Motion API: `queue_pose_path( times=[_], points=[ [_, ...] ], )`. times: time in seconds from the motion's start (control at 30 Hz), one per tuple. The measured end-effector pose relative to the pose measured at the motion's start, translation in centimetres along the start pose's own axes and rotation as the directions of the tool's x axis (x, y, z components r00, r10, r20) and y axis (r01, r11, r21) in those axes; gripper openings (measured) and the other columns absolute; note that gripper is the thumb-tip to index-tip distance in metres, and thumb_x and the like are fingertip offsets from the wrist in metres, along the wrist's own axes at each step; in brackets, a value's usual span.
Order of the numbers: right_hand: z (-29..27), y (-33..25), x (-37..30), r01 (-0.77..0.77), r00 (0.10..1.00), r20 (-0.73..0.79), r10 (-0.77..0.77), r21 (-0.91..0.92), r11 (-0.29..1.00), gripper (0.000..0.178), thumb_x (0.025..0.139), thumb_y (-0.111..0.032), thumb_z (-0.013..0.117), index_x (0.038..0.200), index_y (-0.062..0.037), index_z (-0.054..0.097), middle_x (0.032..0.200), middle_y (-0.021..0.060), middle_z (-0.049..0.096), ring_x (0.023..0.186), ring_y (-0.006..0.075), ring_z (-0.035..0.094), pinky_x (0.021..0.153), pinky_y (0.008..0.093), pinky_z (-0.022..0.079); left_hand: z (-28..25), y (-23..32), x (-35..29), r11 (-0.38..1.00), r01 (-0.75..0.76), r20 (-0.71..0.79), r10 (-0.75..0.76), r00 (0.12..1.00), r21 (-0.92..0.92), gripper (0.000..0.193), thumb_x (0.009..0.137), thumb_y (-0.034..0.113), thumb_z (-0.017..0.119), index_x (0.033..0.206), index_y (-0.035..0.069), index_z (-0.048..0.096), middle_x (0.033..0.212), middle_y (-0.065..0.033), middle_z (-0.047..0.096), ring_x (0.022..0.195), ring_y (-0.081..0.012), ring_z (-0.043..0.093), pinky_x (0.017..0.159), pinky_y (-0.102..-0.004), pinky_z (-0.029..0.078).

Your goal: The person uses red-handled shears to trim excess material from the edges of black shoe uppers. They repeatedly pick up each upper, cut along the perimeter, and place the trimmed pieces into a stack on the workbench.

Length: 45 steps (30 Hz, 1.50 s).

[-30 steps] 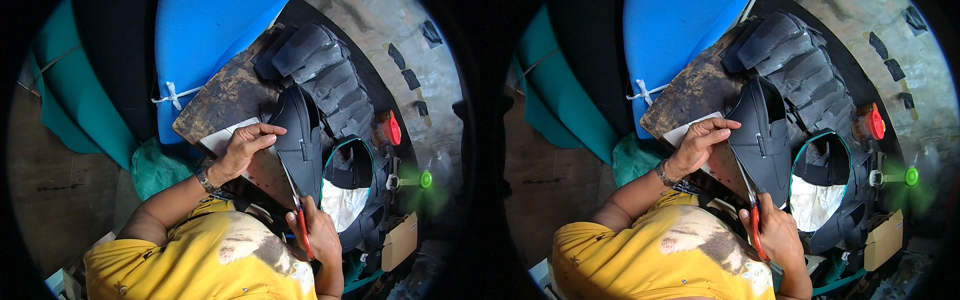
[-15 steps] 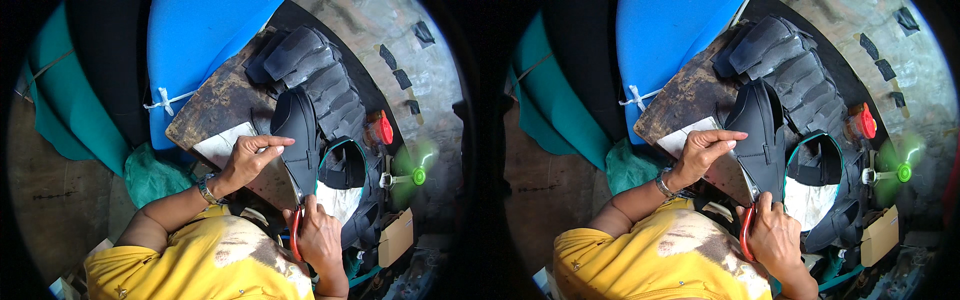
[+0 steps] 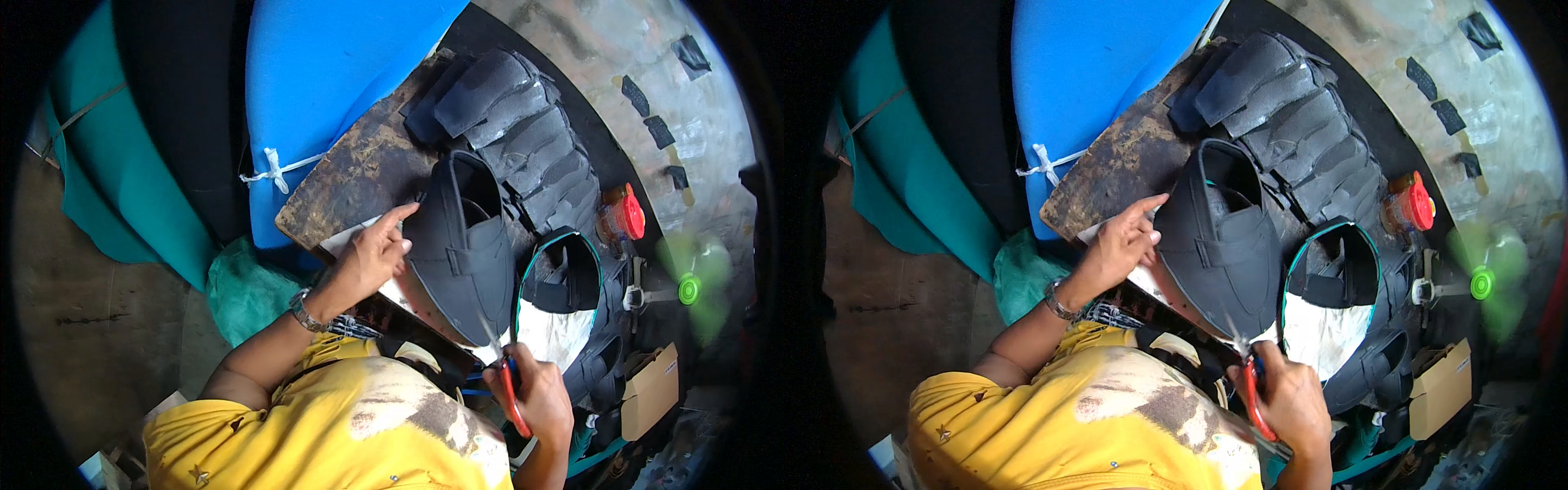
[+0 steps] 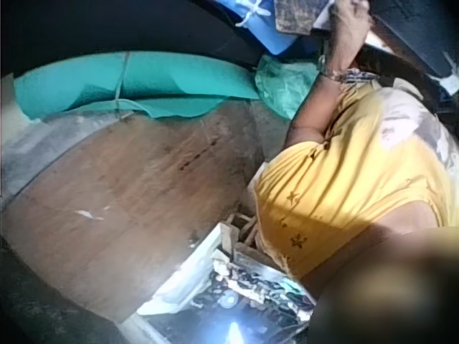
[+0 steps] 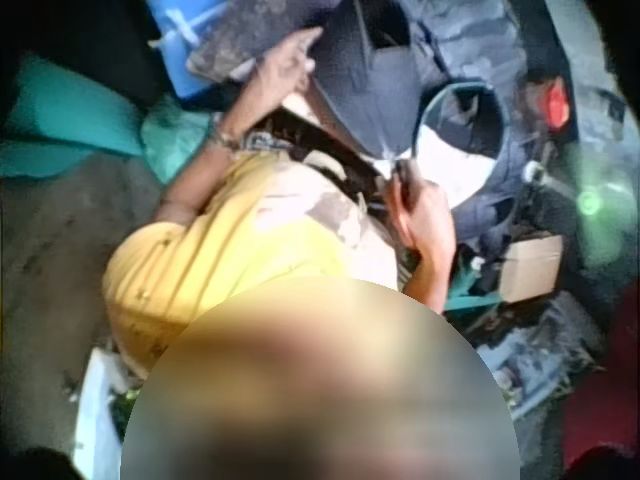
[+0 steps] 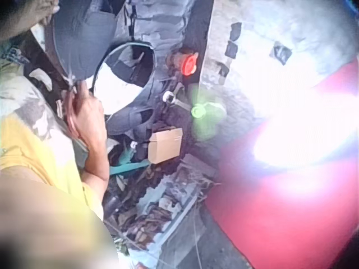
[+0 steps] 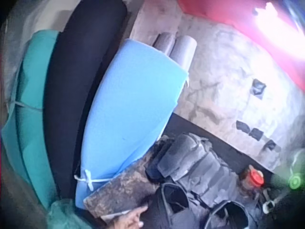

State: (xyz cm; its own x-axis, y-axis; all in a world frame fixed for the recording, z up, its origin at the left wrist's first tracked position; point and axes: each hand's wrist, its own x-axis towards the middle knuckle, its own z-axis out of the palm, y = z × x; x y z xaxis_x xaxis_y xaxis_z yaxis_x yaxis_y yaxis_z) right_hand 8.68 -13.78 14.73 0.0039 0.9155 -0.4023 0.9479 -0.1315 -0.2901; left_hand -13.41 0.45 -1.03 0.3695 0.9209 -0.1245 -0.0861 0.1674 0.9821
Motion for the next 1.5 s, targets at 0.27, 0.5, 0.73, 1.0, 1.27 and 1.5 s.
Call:
queue_pose_path(
  times=[0.27, 0.5, 0.73, 1.0, 1.27, 1.5],
  points=[
    [3.2, 4.8, 2.1, -0.119, 0.988, 0.148, 0.044, 0.552, 0.825, 0.035, 0.094, -0.032, 0.063, 0.103, 0.0014, 0.058, 0.059, 0.0141, 0.061, 0.044, 0.0208, 0.055, 0.046, 0.0334, 0.042, 1.3, 1.2, -0.3, 0.587, -0.627, 0.198, 0.629, 0.752, 0.512, 0.033, 0.080, 0.011, 0.076, 0.108, 0.000, 0.063, 0.109, -0.0162, 0.055, 0.100, -0.0328, 0.061, 0.086, -0.0398, 0.051],
    [4.7, 7.3, 4.5, -0.319, 0.897, 0.380, -0.226, 0.910, 0.264, 0.037, 0.098, -0.035, 0.055, 0.108, 0.0005, 0.056, 0.059, 0.0094, 0.058, 0.037, 0.0114, 0.045, 0.038, 0.0236, 0.035, 4.6, 0.1, -0.5, 0.405, -0.457, 0.153, 0.594, 0.790, 0.792, 0.037, 0.079, 0.028, 0.075, 0.098, 0.002, 0.056, 0.095, -0.0113, 0.050, 0.091, -0.0298, 0.050, 0.078, -0.0420, 0.039],
    [4.7, 8.0, 6.2, -0.347, 0.851, 0.428, -0.304, 0.893, 0.285, 0.036, 0.098, -0.034, 0.055, 0.110, 0.0002, 0.056, 0.059, 0.0087, 0.057, 0.038, 0.0108, 0.045, 0.038, 0.0235, 0.035, 5.8, -1.4, -0.7, 0.375, -0.422, 0.105, 0.633, 0.767, 0.826, 0.016, 0.089, 0.019, 0.063, 0.093, 0.004, 0.058, 0.100, -0.0121, 0.053, 0.097, -0.0288, 0.052, 0.087, -0.0432, 0.034],
    [4.2, 7.6, 7.3, -0.359, 0.825, 0.455, -0.335, 0.880, 0.311, 0.039, 0.097, -0.036, 0.056, 0.108, 0.0020, 0.057, 0.058, 0.0073, 0.057, 0.038, 0.0095, 0.045, 0.038, 0.0228, 0.035, 5.3, -2.3, -1.0, 0.570, -0.453, 0.023, 0.604, 0.796, 0.685, 0.008, 0.094, 0.012, 0.055, 0.093, 0.005, 0.058, 0.100, -0.0127, 0.053, 0.097, -0.0276, 0.052, 0.091, -0.0407, 0.034],
    [3.7, 7.1, 7.6, -0.349, 0.832, 0.468, -0.299, 0.859, 0.374, 0.037, 0.097, -0.035, 0.057, 0.101, 0.0012, 0.059, 0.057, 0.0053, 0.057, 0.037, 0.0079, 0.044, 0.037, 0.0220, 0.033, 4.7, -2.5, -1.2, 0.629, -0.458, 0.029, 0.570, 0.821, 0.629, 0.012, 0.096, 0.015, 0.055, 0.094, 0.004, 0.058, 0.104, -0.0120, 0.053, 0.099, -0.0270, 0.053, 0.094, -0.0435, 0.032],
    [3.6, 6.8, 6.9, -0.232, 0.869, 0.412, -0.273, 0.828, 0.511, 0.035, 0.097, -0.037, 0.056, 0.100, -0.0020, 0.060, 0.057, 0.0040, 0.056, 0.039, 0.0076, 0.045, 0.038, 0.0221, 0.033, 4.7, -2.6, -1.2, 0.649, -0.465, 0.018, 0.571, 0.821, 0.602, 0.012, 0.096, 0.015, 0.054, 0.093, 0.004, 0.058, 0.103, -0.0124, 0.054, 0.099, -0.0270, 0.053, 0.094, -0.0424, 0.032]
  ],
)
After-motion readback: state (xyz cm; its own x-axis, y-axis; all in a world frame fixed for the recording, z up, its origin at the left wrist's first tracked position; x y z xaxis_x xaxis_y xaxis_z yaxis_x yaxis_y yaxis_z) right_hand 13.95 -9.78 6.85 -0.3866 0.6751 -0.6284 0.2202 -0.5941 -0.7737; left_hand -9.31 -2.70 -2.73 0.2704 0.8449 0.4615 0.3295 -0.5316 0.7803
